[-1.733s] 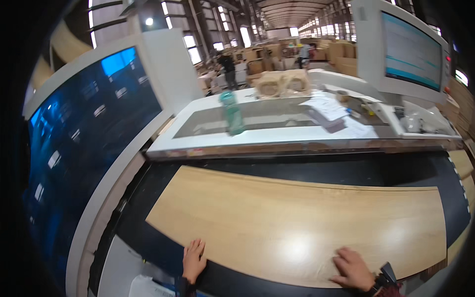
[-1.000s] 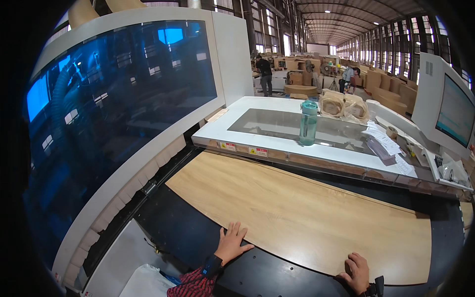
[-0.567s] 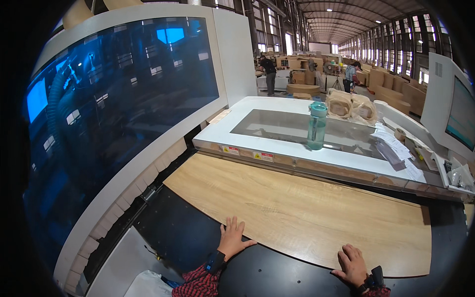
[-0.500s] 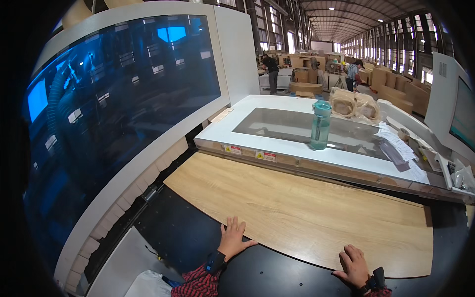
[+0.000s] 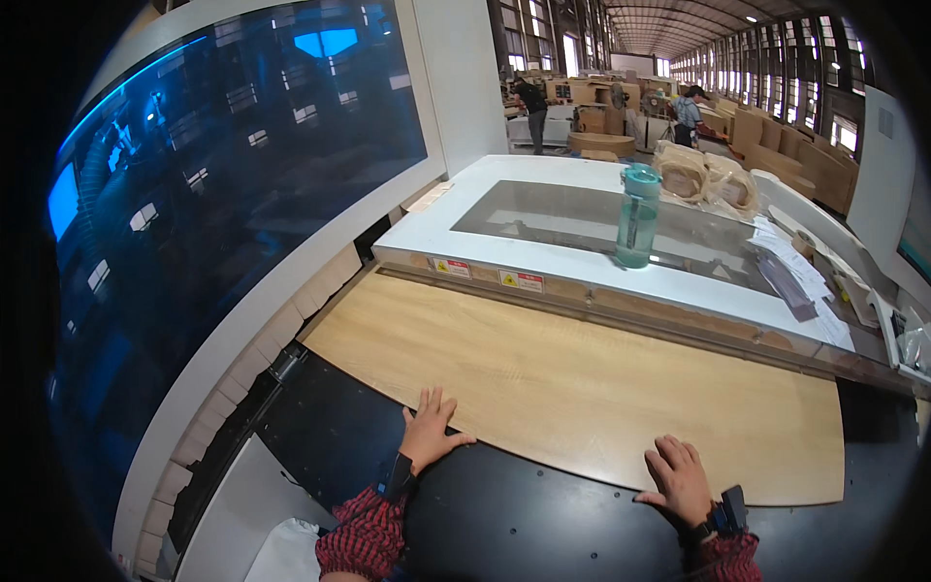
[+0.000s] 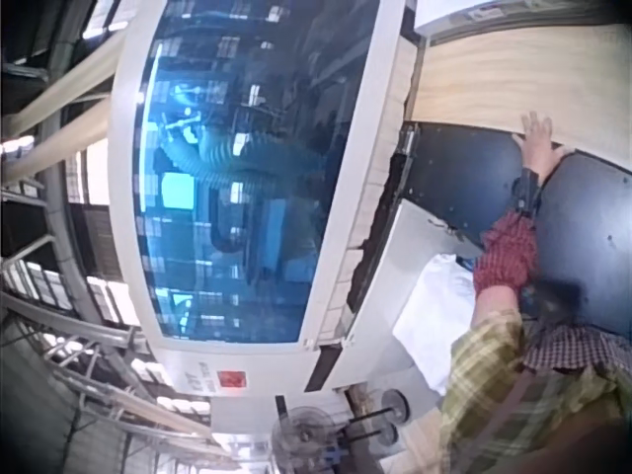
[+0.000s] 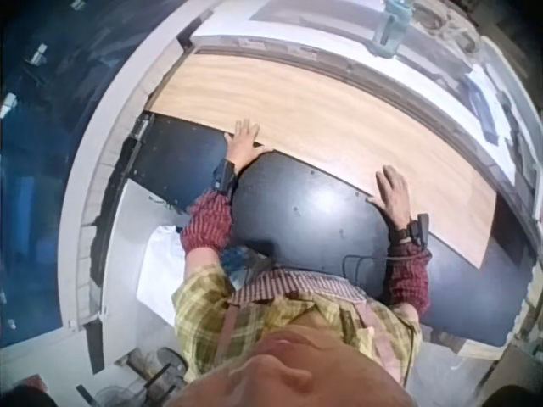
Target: Manually moving large wooden boards from stacks to a processing machine and then to a finished pallet.
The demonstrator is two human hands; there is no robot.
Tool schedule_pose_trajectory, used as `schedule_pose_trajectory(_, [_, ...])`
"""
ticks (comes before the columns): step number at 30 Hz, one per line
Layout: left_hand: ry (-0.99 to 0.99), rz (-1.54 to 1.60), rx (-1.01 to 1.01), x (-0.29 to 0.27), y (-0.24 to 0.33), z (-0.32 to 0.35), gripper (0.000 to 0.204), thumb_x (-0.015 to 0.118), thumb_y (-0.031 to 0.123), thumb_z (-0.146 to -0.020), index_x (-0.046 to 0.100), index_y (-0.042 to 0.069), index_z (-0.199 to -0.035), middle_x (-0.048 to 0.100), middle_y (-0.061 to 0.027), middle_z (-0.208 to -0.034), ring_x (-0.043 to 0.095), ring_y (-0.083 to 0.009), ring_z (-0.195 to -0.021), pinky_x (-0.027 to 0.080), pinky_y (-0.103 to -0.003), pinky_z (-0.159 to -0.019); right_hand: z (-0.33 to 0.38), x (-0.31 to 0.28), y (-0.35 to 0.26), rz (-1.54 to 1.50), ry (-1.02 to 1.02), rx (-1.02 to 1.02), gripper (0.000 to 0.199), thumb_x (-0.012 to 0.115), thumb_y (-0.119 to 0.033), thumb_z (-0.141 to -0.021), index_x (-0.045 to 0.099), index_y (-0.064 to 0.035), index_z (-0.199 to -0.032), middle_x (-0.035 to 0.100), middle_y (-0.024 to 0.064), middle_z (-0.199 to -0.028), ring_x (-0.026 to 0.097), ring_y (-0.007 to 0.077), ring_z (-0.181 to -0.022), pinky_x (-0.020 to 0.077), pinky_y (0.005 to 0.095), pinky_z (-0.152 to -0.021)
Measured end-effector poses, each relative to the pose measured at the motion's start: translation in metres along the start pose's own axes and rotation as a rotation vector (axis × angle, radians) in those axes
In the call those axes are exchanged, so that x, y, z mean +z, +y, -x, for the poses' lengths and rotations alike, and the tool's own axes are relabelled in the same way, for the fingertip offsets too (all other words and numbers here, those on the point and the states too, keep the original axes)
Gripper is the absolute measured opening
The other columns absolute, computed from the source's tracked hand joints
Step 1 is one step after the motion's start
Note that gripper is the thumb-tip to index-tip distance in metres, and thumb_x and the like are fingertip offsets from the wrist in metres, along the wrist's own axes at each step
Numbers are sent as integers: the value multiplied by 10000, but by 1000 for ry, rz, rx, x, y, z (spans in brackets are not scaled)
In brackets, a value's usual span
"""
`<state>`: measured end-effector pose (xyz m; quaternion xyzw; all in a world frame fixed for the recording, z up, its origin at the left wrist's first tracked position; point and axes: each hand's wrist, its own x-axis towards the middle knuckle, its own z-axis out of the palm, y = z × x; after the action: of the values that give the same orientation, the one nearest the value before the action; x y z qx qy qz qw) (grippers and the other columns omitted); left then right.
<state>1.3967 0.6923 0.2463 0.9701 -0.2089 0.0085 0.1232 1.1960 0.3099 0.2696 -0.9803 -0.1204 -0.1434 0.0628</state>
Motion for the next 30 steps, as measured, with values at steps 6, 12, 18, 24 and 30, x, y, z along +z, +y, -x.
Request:
schedule_pose_trajectory(6, [145, -118, 77, 10, 27, 8, 648, 555, 532, -743, 458, 86, -1203, 344, -197, -1325, 278, -357, -1246, 224, -608, -939, 7, -5, 2, 0, 63, 10, 682, 645, -535, -598, 512, -62, -1072, 484, 140, -1145, 415, 321, -1122, 322, 434, -934])
schedule_pose_trajectory(12, [57, -26, 339, 38, 106, 28, 700, 516, 584, -753, 387, 167, -1301, 259, -141, -1396, 173, -384, -1293, 122, -602, -994, 18, -2, -8, 33, 104, 30, 677, 650, -530, -594, 520, -55, -1058, 491, 135, -1141, 414, 316, -1122, 334, 416, -923])
schedule_pose_trajectory(18, [58, -7, 368, 39, 101, 20, 709, 506, 604, -744, 398, 175, -1297, 243, -121, -1408, 150, -383, -1299, 103, -623, -985, 73, -10, -5, -28, 129, 228, 521, 698, -230, -640, 507, 8, -1063, 469, 178, -1167, 399, 356, -1124, 330, 436, -935])
schedule_pose_trajectory(24, [82, 19, 382, 29, 100, 13, 658, 533, 552, -751, 434, 157, -1267, 279, -130, -1388, 181, -370, -1292, 131, -616, -981, 65, -22, -11, 15, 141, 307, 542, 678, -115, -650, 466, 28, -1127, 435, 207, -1190, 381, 391, -1122, 327, 431, -942])
schedule_pose_trajectory(30, [139, 82, 397, 60, 118, 17, 500, 534, 378, -820, 443, 145, -1253, 305, -137, -1370, 229, -337, -1284, 148, -578, -999, 70, -3, -1, 136, 134, 359, 524, 672, -149, -672, 474, 6, -1132, 438, 187, -1207, 393, 348, -1141, 320, 418, -942])
